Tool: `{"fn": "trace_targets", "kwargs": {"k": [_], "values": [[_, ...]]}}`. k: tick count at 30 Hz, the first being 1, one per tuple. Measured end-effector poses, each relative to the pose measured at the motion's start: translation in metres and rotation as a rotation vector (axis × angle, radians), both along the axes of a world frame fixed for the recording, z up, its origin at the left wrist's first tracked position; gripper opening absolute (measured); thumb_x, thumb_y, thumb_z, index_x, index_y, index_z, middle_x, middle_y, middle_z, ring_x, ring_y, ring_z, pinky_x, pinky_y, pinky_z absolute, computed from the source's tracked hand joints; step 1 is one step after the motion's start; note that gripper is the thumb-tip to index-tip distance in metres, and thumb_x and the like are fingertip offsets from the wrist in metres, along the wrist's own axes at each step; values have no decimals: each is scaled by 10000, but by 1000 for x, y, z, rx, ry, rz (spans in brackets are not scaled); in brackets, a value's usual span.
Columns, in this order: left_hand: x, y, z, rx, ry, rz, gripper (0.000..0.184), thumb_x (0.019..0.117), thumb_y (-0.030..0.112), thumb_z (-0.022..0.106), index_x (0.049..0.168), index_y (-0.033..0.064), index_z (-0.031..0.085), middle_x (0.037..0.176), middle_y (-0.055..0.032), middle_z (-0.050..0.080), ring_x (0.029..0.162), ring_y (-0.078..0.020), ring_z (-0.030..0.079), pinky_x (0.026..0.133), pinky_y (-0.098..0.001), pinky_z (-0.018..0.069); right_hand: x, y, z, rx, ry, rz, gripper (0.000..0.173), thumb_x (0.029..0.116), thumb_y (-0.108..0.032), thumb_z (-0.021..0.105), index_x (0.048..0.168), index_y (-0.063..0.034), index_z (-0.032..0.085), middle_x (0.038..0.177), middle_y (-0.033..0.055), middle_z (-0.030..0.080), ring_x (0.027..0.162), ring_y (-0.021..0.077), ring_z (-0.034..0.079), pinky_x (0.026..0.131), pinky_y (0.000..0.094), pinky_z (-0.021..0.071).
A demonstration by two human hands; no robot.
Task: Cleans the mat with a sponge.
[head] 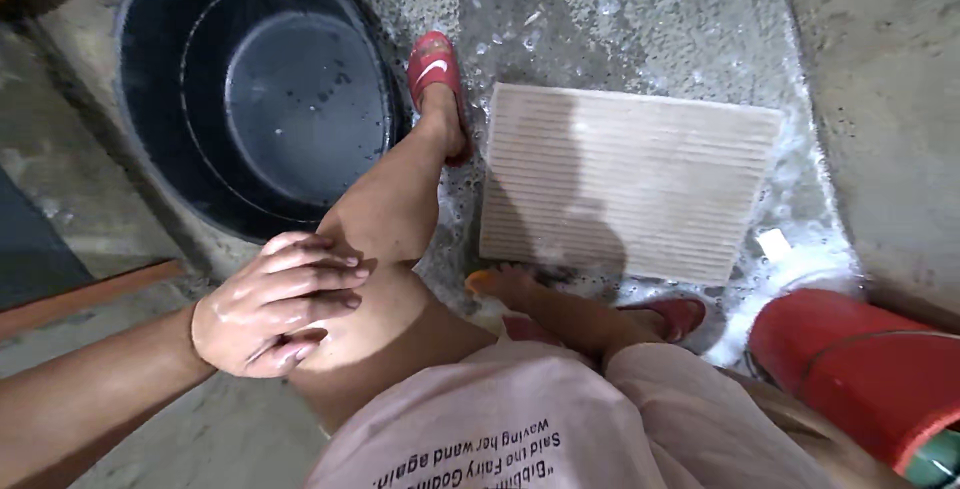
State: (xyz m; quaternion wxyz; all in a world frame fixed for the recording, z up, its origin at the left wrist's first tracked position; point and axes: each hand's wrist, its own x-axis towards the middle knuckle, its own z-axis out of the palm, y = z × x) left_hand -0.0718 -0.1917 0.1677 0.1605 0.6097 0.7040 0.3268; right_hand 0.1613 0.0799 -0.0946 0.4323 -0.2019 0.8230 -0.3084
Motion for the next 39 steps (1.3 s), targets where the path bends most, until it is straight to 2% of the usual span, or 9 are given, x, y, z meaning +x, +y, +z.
{"fn": "trace_targets", "kwargs": {"k": [8, 12, 18, 21, 24, 27, 31, 34, 39], "values": [[-9, 18, 3, -52, 34, -56, 525, 1032, 567, 393, 1187, 178, 709, 1298, -48, 689, 1323, -227, 559, 1148, -458, 369, 20, 86, -3, 202, 98, -320, 814, 963, -59, 606, 1583, -488, 298, 1413, 265, 548, 1316, 498, 509, 1009, 692, 451], [-13, 28, 6, -91, 37, -97, 470, 1023, 490, 440, 1192, 131, 692, 1289, -96, 684, 1310, -236, 562, 1142, -440, 359, 81, 197, 8, 546, 50, -924, 636, 976, -377, 613, 1574, -396, 399, 1451, 208, 573, 1347, 432, 529, 1084, 656, 419], [-16, 44, 14, -171, 69, -134, 513, 1029, 516, 411, 1167, 105, 686, 1237, -134, 695, 1277, -269, 575, 1128, -434, 363, 134, 304, -5, 859, -147, -1603, 905, 880, -462, 733, 1637, -324, 255, 1450, 244, 550, 1307, 472, 542, 1025, 666, 465], [-1, 83, 42, -418, 99, -21, 416, 1002, 434, 501, 1015, 91, 737, 1139, -127, 734, 1201, -261, 625, 1091, -436, 407, 93, 210, 0, 583, 27, -1493, 697, 907, -437, 693, 1511, -141, 511, 1368, 202, 630, 1258, 385, 606, 1055, 581, 488], [-13, 98, 33, -331, 99, -151, 448, 1017, 436, 477, 1075, 75, 734, 1162, -159, 725, 1177, -302, 633, 1083, -459, 409, 62, 102, 3, 165, 217, -866, 603, 986, -259, 624, 1553, -357, 443, 1439, 200, 572, 1260, 433, 584, 1035, 645, 470], [-3, 143, 44, -274, 151, -217, 612, 1041, 485, 386, 1021, -25, 723, 1084, -238, 730, 1074, -368, 677, 1014, -484, 467, 68, 106, -12, 93, 232, -640, 795, 926, -91, 701, 1531, -505, 394, 1439, 210, 557, 1287, 472, 536, 1050, 707, 410], [18, 203, 60, -362, 116, -230, 610, 1030, 398, 368, 973, -116, 692, 1055, -323, 700, 1054, -448, 670, 980, -515, 476, 133, 244, 19, 513, 65, -1238, 498, 1019, -249, 559, 1510, -322, 527, 1435, 178, 607, 1310, 429, 571, 1072, 666, 436], [32, 255, 56, -418, 287, -290, 198, 954, -32, 552, 963, -107, 735, 977, -260, 730, 962, -405, 710, 906, -434, 547, 185, 344, 9, 830, -232, -1733, 731, 956, -441, 651, 1606, -409, 320, 1488, 224, 530, 1348, 477, 509, 1031, 710, 423], [28, 248, 42, -284, 299, -337, 177, 897, -83, 564, 904, -113, 738, 936, -257, 735, 925, -394, 719, 871, -412, 557, 98, 285, -4, 652, 92, -1786, 734, 936, -413, 691, 1593, -258, 401, 1443, 209, 573, 1288, 400, 583, 1045, 595, 494]]}}
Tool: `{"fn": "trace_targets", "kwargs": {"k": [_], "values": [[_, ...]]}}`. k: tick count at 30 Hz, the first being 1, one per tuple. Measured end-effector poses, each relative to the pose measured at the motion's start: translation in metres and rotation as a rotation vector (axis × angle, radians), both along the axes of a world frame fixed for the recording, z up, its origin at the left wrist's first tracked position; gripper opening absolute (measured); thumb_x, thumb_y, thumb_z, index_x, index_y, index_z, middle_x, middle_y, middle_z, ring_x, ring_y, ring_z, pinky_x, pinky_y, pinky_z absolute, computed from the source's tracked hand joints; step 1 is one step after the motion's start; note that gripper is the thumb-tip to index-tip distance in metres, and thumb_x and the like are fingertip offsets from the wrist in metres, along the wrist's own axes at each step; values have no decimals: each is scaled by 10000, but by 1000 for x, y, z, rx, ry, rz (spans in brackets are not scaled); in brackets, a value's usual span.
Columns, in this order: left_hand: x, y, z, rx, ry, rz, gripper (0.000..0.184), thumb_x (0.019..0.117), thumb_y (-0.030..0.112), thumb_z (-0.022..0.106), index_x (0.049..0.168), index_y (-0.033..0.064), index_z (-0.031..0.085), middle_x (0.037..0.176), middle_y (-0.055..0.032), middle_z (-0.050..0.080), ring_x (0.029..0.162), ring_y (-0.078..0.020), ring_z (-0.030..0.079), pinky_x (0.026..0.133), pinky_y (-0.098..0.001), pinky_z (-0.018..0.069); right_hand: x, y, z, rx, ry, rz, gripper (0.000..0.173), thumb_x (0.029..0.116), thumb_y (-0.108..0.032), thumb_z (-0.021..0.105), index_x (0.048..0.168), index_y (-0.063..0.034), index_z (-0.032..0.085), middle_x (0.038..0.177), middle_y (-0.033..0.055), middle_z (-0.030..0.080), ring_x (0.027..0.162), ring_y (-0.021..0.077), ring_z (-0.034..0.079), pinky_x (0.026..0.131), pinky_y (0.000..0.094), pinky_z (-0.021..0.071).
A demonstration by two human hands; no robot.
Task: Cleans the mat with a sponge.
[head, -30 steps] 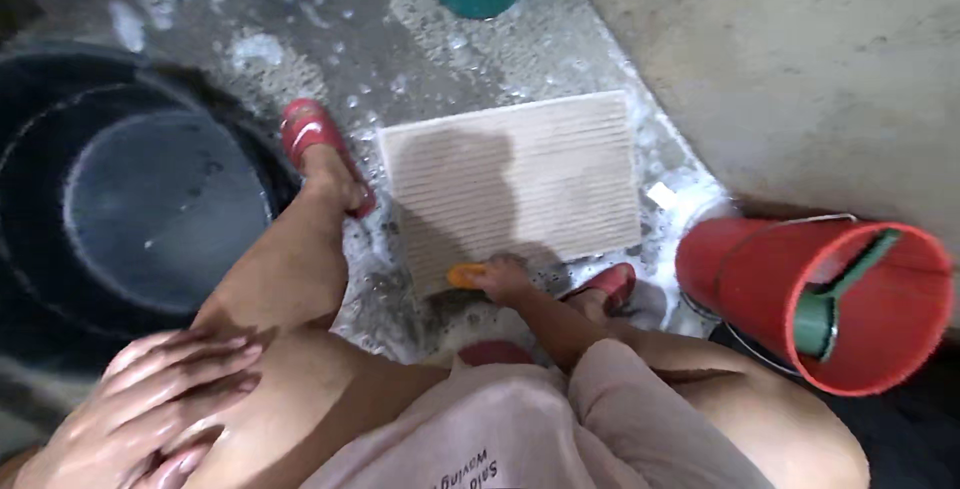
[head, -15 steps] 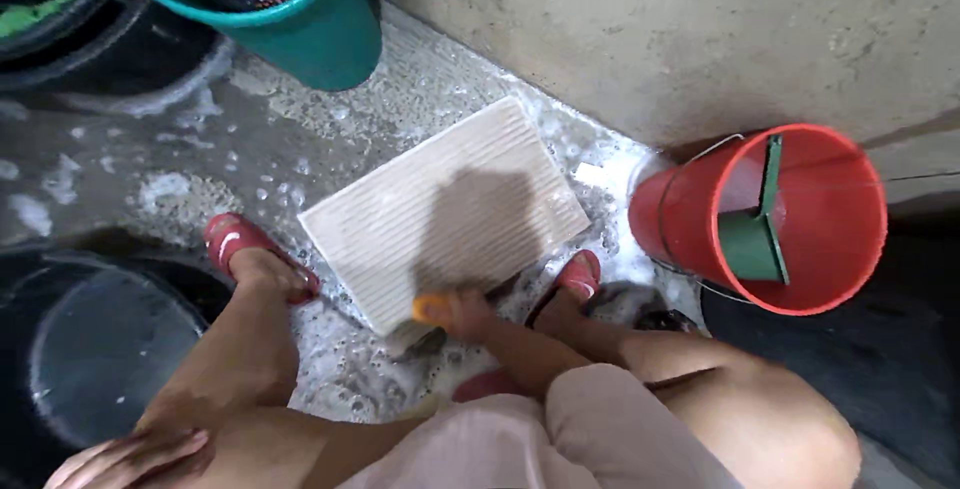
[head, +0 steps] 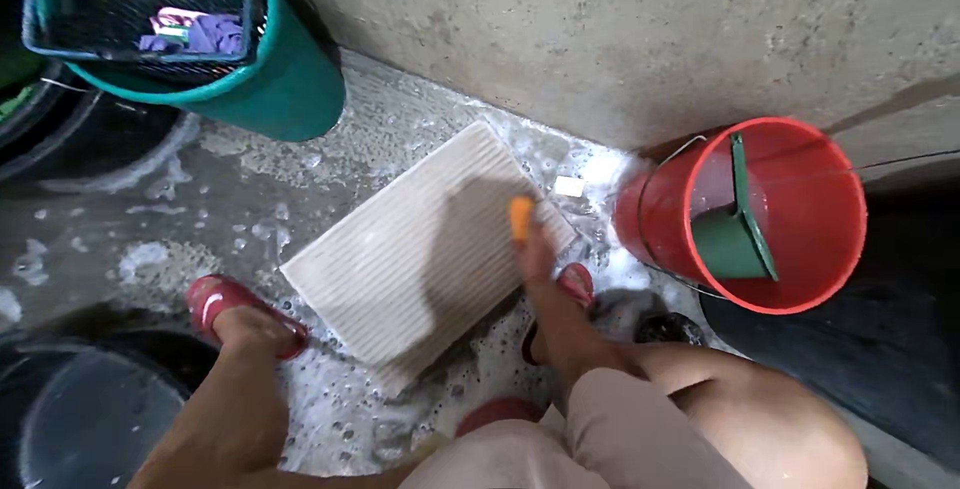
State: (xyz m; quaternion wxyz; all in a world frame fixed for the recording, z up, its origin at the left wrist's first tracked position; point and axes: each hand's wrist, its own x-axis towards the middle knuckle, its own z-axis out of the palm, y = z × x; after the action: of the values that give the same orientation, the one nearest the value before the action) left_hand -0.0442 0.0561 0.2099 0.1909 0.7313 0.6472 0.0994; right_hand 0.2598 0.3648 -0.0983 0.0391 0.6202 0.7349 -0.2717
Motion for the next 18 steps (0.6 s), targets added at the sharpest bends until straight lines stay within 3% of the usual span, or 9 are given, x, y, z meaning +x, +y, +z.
{"fn": "trace_targets", "kwargs": {"k": [2, 4, 6, 7, 9, 12, 14, 16, 18], "values": [[-2, -4, 21, -278, -108, 134, 312, 973, 132, 515, 1050, -110, 696, 1118, -284, 703, 1096, -406, 673, 974, -464, 493, -55, -90, -8, -86, 198, 393, 584, 954, -394, 634, 1520, -306, 522, 1421, 133, 625, 1288, 331, 608, 1077, 540, 500], [-8, -25, 21, -275, -218, 237, 496, 943, 331, 482, 1048, -104, 697, 1120, -310, 693, 1067, -428, 666, 951, -519, 464, -89, -155, -16, -159, 398, 851, 485, 1019, -272, 588, 1487, -388, 541, 1391, 180, 628, 1259, 394, 604, 1061, 597, 481], [-5, -10, 23, -308, -198, 271, 460, 938, 301, 525, 1073, -109, 685, 1137, -315, 685, 1068, -433, 666, 947, -514, 475, -99, -168, -27, -147, 427, 1144, 459, 1062, -220, 520, 1467, -435, 541, 1339, 216, 634, 1247, 434, 589, 1072, 633, 446], [2, 12, 29, -400, -154, 310, 386, 943, 216, 589, 1133, -110, 667, 1195, -310, 671, 1117, -435, 656, 980, -501, 477, -98, -150, -19, -186, 364, 1169, 460, 1077, -229, 492, 1489, -432, 514, 1385, 211, 609, 1289, 437, 561, 1092, 650, 413], [11, 37, 34, -488, -88, 362, 321, 931, 122, 640, 1161, -101, 662, 1220, -290, 672, 1132, -420, 657, 984, -468, 484, -83, -85, 2, -158, 215, 1052, 527, 1060, -198, 498, 1547, -391, 441, 1450, 201, 571, 1298, 448, 555, 1056, 682, 420], [11, 47, 32, -480, -37, 334, 251, 943, 90, 678, 1134, -73, 681, 1164, -252, 700, 1066, -362, 687, 941, -401, 508, -35, 35, 6, 4, 32, 531, 496, 1038, -326, 565, 1529, -347, 500, 1459, 162, 594, 1292, 437, 581, 1025, 677, 453], [10, 43, 31, -443, -57, 331, 260, 937, 101, 677, 1125, -78, 676, 1150, -258, 700, 1048, -363, 688, 926, -402, 511, -12, 96, -4, 58, -87, 227, 630, 962, -377, 676, 1551, -372, 452, 1407, 233, 590, 1265, 485, 565, 984, 710, 446], [10, 39, 31, -434, -71, 342, 287, 935, 115, 669, 1139, -87, 657, 1155, -265, 695, 1057, -377, 684, 924, -417, 512, -19, 105, -10, 131, -116, 84, 734, 922, -376, 714, 1582, -373, 395, 1386, 248, 585, 1251, 481, 562, 954, 697, 455], [9, 40, 30, -444, -32, 359, 288, 949, 129, 676, 1153, -73, 653, 1159, -246, 699, 1056, -354, 688, 922, -394, 516, -59, 52, -6, 150, -6, 106, 719, 941, -391, 696, 1591, -326, 394, 1445, 219, 566, 1305, 448, 551, 1022, 683, 449]]}}
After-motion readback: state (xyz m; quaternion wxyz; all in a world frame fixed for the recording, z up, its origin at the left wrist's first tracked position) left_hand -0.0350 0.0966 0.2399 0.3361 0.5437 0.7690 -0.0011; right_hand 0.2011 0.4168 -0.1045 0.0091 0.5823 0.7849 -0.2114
